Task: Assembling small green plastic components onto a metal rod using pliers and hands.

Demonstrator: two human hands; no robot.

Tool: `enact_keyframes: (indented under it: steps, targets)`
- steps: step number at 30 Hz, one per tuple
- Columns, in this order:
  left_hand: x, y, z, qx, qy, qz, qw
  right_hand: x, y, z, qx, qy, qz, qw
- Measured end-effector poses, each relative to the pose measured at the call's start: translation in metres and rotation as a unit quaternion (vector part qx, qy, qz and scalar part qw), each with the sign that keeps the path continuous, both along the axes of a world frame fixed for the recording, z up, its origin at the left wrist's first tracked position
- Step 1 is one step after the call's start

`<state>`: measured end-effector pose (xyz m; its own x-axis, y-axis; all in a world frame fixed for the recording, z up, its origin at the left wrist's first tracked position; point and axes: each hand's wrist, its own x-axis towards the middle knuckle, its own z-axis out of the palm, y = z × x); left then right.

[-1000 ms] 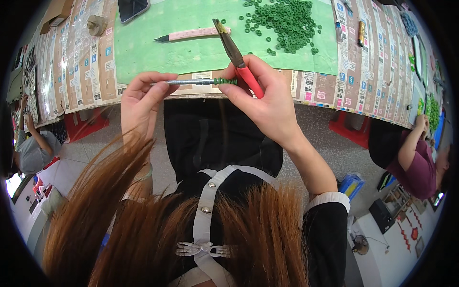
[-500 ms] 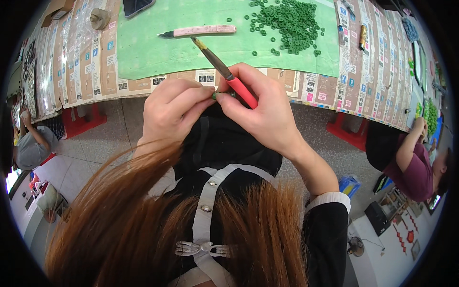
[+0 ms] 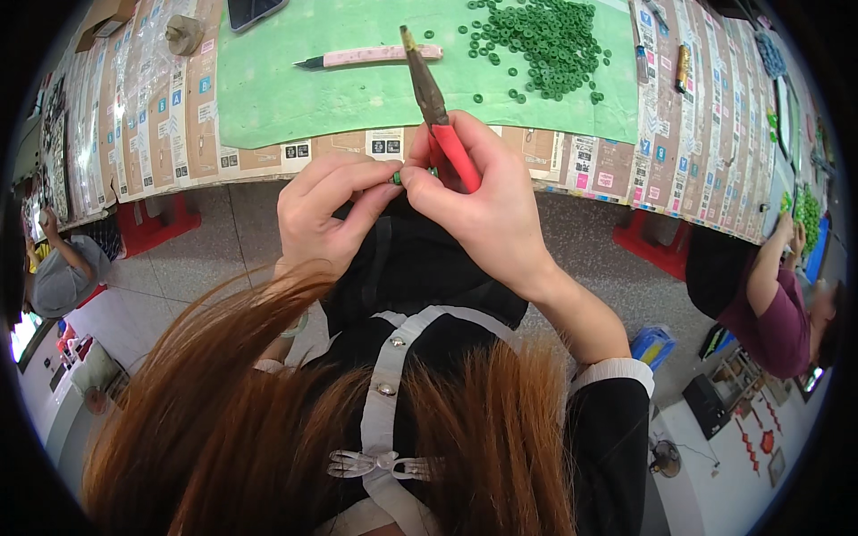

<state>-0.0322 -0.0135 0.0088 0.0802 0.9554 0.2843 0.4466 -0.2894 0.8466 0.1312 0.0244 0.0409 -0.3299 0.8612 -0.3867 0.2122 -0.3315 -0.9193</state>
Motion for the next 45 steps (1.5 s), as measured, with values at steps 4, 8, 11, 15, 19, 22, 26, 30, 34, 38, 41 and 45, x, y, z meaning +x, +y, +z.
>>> enact_keyframes:
  steps: [4,8,11,15,19,22,26,30,34,38,41,45]
  targets:
    - [0.003,0.0,-0.001,-0.026,-0.065,0.007,0.998,-0.003,0.001,-0.001,-0.116,0.155,-0.067,0.979]
    - [0.001,0.001,-0.003,-0.024,-0.057,-0.001,0.998,0.0,-0.002,0.0,0.001,0.015,-0.032,0.999]
    - [0.001,0.0,-0.003,-0.012,-0.048,-0.01,0.999,0.001,0.001,0.005,-0.036,0.036,-0.012,0.999]
    - [0.005,0.002,-0.002,0.018,-0.1,0.007,0.995,-0.002,-0.002,0.005,-0.06,0.101,-0.048,0.992]
    - [0.006,-0.008,-0.001,-0.033,-0.129,-0.001,0.991,-0.001,-0.003,0.006,-0.108,0.164,-0.052,0.979]
    - [0.009,-0.01,-0.002,-0.038,-0.172,-0.01,0.984,0.0,-0.005,0.005,-0.129,0.194,-0.061,0.971]
    - [0.015,-0.004,-0.001,-0.155,-0.231,0.036,0.96,0.005,-0.006,0.005,-0.101,0.175,-0.072,0.977]
    - [-0.006,-0.013,-0.011,-0.255,-0.312,0.098,0.91,0.038,0.004,-0.027,0.027,0.093,-0.201,0.975]
    - [-0.023,-0.01,-0.022,-0.287,-0.343,0.147,0.882,0.13,0.042,-0.077,0.313,-0.439,-0.247,0.805]
    - [-0.027,-0.008,-0.034,-0.314,-0.268,0.149,0.899,0.203,0.056,-0.114,0.32,-0.634,-0.192,0.677]
    - [-0.037,-0.01,-0.047,-0.245,-0.194,0.22,0.924,0.181,0.056,-0.106,0.286,-0.659,-0.159,0.678]
    - [-0.047,-0.009,-0.042,-0.173,0.003,0.26,0.95,0.109,0.063,-0.078,0.491,-0.535,-0.165,0.667]
